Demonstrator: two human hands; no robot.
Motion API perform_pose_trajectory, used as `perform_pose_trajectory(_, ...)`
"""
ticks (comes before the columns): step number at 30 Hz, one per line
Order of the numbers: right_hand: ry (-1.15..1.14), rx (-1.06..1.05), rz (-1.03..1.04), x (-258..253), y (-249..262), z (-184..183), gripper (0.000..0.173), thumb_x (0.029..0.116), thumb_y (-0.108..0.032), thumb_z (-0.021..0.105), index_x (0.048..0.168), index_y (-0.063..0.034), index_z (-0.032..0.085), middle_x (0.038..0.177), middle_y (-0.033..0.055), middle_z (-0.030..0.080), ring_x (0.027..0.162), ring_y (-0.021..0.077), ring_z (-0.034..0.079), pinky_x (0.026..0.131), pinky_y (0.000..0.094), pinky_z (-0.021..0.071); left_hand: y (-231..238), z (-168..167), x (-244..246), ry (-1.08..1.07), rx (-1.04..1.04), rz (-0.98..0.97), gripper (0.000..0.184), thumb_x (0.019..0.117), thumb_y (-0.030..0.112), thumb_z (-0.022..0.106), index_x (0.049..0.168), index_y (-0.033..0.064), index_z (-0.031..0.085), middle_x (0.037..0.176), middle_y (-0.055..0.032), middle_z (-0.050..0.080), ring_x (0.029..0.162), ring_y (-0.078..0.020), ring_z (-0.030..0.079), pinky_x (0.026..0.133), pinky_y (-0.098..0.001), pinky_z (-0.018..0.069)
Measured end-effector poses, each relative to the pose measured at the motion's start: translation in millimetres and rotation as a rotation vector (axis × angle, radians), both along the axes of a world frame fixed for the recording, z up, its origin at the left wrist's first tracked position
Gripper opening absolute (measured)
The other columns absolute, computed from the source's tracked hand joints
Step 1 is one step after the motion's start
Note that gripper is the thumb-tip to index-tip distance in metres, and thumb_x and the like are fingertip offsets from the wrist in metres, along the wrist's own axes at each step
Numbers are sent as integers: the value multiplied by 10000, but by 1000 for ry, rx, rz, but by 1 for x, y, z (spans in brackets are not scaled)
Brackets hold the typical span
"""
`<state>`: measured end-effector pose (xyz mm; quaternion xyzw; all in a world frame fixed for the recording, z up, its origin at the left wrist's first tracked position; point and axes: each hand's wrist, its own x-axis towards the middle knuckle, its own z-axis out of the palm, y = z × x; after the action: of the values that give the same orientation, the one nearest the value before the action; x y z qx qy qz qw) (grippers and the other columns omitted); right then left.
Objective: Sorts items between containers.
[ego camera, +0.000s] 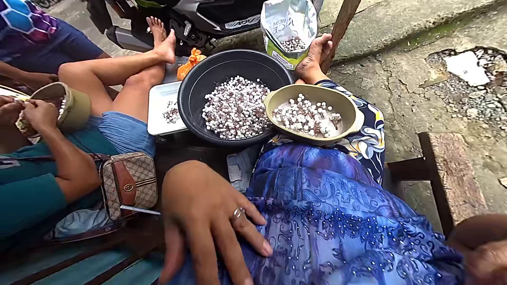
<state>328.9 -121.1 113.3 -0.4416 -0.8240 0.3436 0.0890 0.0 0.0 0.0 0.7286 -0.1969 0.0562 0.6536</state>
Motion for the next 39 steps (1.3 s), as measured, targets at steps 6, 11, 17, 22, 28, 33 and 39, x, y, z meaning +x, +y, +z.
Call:
perform_pose_trajectory(6, 796, 253, -204, 115, 12, -193, 373, 1033, -524, 529, 1220, -262, 717, 1229, -67, 715, 1165, 144, 673, 1017, 377, 565, 160, -68, 31, 225, 61, 1028, 384, 1009, 310, 616, 1298, 58, 626, 1324, -92, 667, 1180, -192, 664, 998, -376, 553)
perform_pose_trajectory(11, 854, 440, -799, 131, 56, -268, 185, 1023, -255, 599, 1144, -147, 687, 1174, -37, 715, 1031, 130, 713, 940, 349, 597, 267, -180, 45, 957, 484, 1569, 856, 874, 217, 801, 1589, 88, 349, 1599, -313, 307, 1388, -526, 427, 1094, -689, 389)
perform_pose_trajectory(17, 843, 549, -1173, 138, 68, -311, 209, 1045, -88, 473, 1166, 62, 553, 1034, 7, 668, 848, 53, 682, 839, 268, 595, 276, -222, 84, 1267, 825, 1393, 1195, 681, 30, 893, 1634, 358, 250, 1710, -219, 30, 1407, -620, 325, 999, -818, 353)
perform_pose_trajectory(22, 585, 489, -1158, 123, 68, -336, 267, 1029, -91, 516, 1140, 126, 623, 1030, 123, 674, 919, 1, 631, 871, 173, 519, 278, -242, 95, 1319, 865, 1324, 915, 779, -15, 788, 1556, 316, 437, 1624, -293, 274, 1283, -595, 485, 934, -807, 401)
perform_pose_trajectory(28, 534, 513, -1161, 130, 69, -347, 264, 1030, -111, 535, 1149, 99, 641, 1032, 129, 684, 926, 12, 640, 880, 180, 517, 269, -228, 80, 1202, 754, 1443, 592, 814, -21, 726, 1368, 148, 608, 1501, -336, 385, 1181, -543, 574, 901, -690, 518)
perform_pose_trajectory(33, 520, 519, -1162, 128, 70, -345, 280, 1036, -124, 522, 1150, 98, 649, 1047, 148, 681, 949, 27, 637, 886, 179, 508, 269, -207, 58, 883, 321, 1711, 568, 821, 43, 793, 1349, 35, 583, 1435, -326, 474, 1269, -479, 534, 1013, -618, 473)
perform_pose_trajectory(39, 582, 394, -1139, 131, 69, -338, 456, 1046, -239, 473, 1358, 92, 499, 1266, 200, 600, 1006, 71, 632, 910, 230, 523, 243, -192, 51, 313, -568, 1672, 552, 941, 2, 653, 1415, 105, 390, 1151, -134, 587, 886, -181, 624, 752, -356, 546)
